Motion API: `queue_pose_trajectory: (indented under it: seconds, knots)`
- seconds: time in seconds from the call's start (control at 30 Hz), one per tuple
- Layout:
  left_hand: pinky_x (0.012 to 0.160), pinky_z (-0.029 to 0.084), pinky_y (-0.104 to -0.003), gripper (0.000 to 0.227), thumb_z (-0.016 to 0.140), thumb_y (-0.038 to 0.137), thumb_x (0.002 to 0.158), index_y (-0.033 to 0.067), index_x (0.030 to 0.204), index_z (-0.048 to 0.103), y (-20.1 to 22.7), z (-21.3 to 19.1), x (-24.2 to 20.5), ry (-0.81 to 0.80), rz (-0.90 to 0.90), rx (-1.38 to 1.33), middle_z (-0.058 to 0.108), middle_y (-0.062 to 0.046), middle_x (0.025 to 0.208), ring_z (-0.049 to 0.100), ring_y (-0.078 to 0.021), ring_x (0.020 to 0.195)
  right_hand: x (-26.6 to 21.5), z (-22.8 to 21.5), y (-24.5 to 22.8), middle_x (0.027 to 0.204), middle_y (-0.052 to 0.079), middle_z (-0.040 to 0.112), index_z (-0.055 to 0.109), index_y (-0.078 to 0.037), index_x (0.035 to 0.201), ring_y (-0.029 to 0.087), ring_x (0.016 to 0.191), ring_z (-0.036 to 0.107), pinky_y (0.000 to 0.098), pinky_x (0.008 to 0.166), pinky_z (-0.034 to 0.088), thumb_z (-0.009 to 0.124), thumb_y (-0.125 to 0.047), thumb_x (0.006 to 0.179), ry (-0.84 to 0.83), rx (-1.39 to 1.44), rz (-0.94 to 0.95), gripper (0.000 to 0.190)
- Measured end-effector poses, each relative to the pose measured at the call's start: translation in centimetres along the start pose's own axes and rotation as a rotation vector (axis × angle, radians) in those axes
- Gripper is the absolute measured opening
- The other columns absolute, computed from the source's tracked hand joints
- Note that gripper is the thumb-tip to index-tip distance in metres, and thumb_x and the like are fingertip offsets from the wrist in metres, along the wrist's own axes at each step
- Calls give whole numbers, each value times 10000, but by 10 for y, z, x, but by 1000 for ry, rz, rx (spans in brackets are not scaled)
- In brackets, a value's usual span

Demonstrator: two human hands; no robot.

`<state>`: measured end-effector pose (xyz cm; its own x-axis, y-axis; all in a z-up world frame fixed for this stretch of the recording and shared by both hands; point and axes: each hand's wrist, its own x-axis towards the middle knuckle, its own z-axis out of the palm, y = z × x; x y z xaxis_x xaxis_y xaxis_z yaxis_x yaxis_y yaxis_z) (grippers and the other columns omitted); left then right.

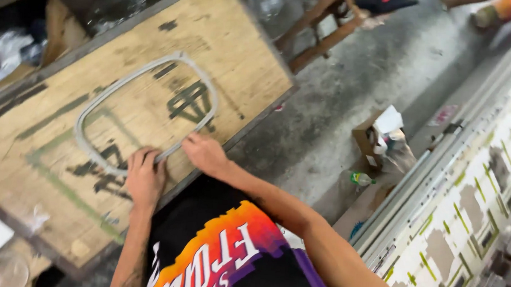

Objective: The person places a rectangular metal frame on a wooden workbench and uses pliers to bend and adjust its corners. The person repeatedly repositions the frame and applies pressure with the pliers to refine the shape.

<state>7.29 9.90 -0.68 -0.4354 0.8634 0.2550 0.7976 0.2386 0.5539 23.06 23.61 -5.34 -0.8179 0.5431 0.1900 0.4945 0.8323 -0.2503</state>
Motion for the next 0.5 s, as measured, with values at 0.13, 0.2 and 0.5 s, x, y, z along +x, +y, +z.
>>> queue_pose_trajectory:
  seconds: [0.13,0.2,0.5]
  knots:
    - [1054,526,-304,230,834,216,877,168,1074,727,-10,11,-8,28,-19,88,625,28,1137,634,-190,1131,8,-8,-12,902,19,562,551,-187,929,239,630,662,332,576,524,539,-185,995,29,-11,-38,66]
    - [1060,527,-315,234,843,233,873,172,1068,729,-12,19,-7,48,-13,91,626,39,1133,636,-184,1121,8,8,-4,895,22,551,564,-183,939,241,631,655,321,587,517,516,-158,1010,14,20,-49,89]
    - [1052,532,-336,236,856,223,855,169,1047,730,-7,14,-6,65,-46,72,638,35,1118,645,-200,1101,22,-23,-16,815,53,541,610,-110,911,295,593,612,353,628,518,518,-20,974,-41,261,-50,143]
